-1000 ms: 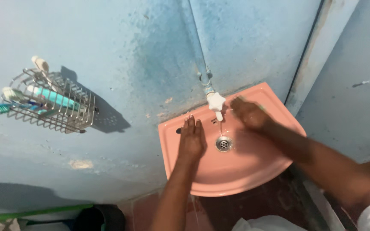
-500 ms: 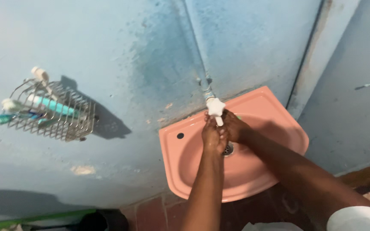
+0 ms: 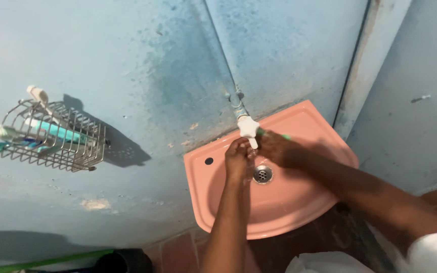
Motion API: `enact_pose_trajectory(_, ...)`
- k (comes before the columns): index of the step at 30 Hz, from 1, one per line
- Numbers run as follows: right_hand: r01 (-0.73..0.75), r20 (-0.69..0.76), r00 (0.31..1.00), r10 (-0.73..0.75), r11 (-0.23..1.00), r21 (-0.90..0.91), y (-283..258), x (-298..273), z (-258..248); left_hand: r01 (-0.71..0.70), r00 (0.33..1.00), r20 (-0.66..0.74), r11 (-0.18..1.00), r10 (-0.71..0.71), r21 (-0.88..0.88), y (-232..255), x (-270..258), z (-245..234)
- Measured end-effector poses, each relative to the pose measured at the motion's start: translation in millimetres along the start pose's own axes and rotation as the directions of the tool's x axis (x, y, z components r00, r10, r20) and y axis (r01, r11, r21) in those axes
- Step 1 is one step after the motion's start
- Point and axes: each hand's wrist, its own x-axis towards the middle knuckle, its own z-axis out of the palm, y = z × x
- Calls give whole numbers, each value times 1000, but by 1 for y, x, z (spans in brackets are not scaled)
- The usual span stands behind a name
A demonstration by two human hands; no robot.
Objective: The person scrubs a pink wall-mounted sink with a green sponge under running water. They repeatedly wipe the basin, faucet, and drain area, then rinse the sponge and continue scrubbing.
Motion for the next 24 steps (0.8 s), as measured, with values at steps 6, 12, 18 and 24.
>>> enact_pose_trajectory(6,-29,442,894,-78,973,229,-41,6,26,-319,881,331,-93,338,943,51,-58,-39)
enact_pose_trajectory(12,-70,519,855,-12,988,138,-47,-8,2,-171,967,227,-366,117,915,65,-71,-56)
enact_pose_trajectory(18,14,412,906,-91,983,185,-62,-28,-5,-157,971,212,-382,107,911,57,-69,-62)
enact_pose_trajectory(24,-41,375,927,31,999,19,-39,-54,-19,-144,981,182,-389,62,910,60,-67,-58)
